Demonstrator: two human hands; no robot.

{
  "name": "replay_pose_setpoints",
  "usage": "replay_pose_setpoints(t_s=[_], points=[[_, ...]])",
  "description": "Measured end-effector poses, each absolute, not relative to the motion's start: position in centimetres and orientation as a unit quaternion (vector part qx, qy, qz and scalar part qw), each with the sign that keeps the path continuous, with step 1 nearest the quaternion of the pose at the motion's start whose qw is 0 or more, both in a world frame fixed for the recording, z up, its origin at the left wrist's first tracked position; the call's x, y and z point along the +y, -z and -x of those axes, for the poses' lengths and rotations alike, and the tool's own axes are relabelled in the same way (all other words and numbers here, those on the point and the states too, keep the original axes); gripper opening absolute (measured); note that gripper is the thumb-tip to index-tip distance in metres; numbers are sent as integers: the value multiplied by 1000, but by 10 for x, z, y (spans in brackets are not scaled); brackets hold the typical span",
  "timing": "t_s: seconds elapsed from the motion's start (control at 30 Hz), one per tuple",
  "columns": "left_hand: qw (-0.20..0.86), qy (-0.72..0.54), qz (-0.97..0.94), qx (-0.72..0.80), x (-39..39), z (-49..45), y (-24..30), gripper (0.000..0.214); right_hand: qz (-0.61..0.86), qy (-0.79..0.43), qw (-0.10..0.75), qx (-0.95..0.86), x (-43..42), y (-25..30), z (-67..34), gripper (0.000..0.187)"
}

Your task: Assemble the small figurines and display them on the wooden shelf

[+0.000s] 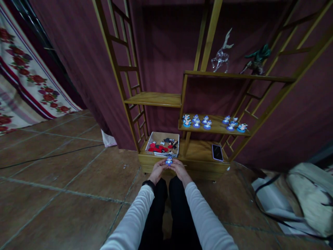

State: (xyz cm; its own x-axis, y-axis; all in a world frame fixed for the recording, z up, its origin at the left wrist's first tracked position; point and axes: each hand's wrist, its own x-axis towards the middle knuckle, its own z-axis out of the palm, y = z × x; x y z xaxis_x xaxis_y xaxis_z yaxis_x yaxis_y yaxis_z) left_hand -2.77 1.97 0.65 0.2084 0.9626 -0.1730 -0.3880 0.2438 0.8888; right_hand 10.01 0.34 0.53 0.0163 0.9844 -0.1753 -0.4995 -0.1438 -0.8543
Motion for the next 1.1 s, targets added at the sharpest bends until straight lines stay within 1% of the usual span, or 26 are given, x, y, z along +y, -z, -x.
replay_pose_setpoints(t_s=[0.27,0.53,0.7,0.9,1.1], points=[[669,-504,-339,428,18,27,-8,33,410,-637,581,-299,4,-4,-101,35],[672,-504,-342,422,18,29,-6,29,413,-635,578,-302,3,-6,-100,33],[673,-505,-343,419,20,29,-3,32,408,-636,583,-298,3,-4,-100,34],[683,-483,-375,401,21,28,-3,47,398,-638,582,-308,2,-1,-102,37],[674,-493,-386,391,21,26,-2,47,411,-625,591,-303,3,-1,-101,43]])
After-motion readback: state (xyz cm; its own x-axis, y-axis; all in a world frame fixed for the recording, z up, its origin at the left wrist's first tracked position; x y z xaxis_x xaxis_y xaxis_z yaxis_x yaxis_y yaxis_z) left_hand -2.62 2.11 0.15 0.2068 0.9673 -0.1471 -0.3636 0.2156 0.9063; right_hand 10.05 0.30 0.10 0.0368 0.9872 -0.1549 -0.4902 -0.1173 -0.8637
